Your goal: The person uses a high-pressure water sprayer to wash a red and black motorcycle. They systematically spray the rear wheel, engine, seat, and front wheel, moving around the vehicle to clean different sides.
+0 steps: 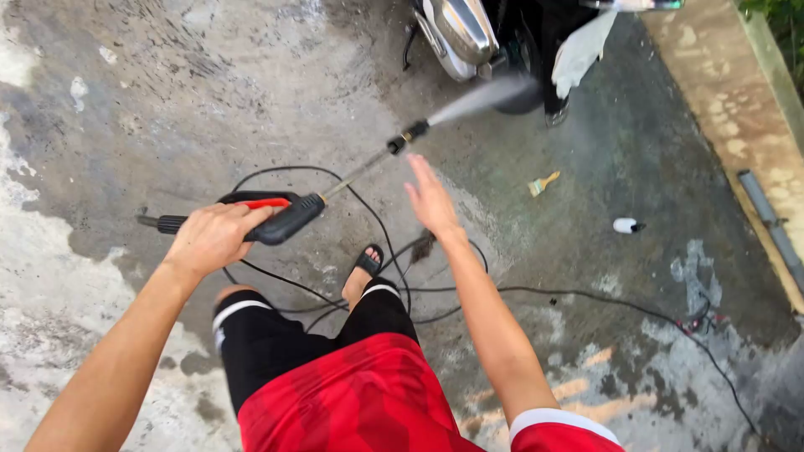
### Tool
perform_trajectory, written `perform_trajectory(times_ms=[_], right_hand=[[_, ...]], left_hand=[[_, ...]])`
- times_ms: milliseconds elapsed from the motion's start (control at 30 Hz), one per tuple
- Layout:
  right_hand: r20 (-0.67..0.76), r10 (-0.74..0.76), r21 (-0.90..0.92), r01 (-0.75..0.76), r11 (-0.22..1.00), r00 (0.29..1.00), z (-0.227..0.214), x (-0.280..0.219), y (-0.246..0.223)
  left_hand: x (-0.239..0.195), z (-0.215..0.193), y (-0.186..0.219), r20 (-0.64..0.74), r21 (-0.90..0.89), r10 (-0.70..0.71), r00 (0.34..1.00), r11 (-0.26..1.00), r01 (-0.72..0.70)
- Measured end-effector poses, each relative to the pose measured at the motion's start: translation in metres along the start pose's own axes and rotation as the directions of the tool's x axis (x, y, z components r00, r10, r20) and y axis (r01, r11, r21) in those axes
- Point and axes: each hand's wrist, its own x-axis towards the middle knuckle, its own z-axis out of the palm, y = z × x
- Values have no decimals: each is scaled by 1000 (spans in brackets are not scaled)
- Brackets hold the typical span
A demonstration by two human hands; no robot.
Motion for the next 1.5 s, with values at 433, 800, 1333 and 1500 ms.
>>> perform_trajectory(times_ms=[433, 800, 1333, 1500], right_hand=[[-172, 873, 265, -832, 487, 456, 131, -475, -39], [134, 964, 569, -814, 113, 228, 263, -565, -77], [91, 925, 676, -705, 215, 369, 246, -477, -40], [72, 918, 685, -688, 238, 390, 251, -473, 34]], left_hand=[[-21, 45, -76, -125, -205, -226, 966, 959, 197], [-136, 22, -32, 69, -361, -403, 913, 843, 400], [-76, 13, -32, -106, -430, -482, 870, 811, 397], [-12, 20, -48, -15, -378, -465, 885, 823, 425]])
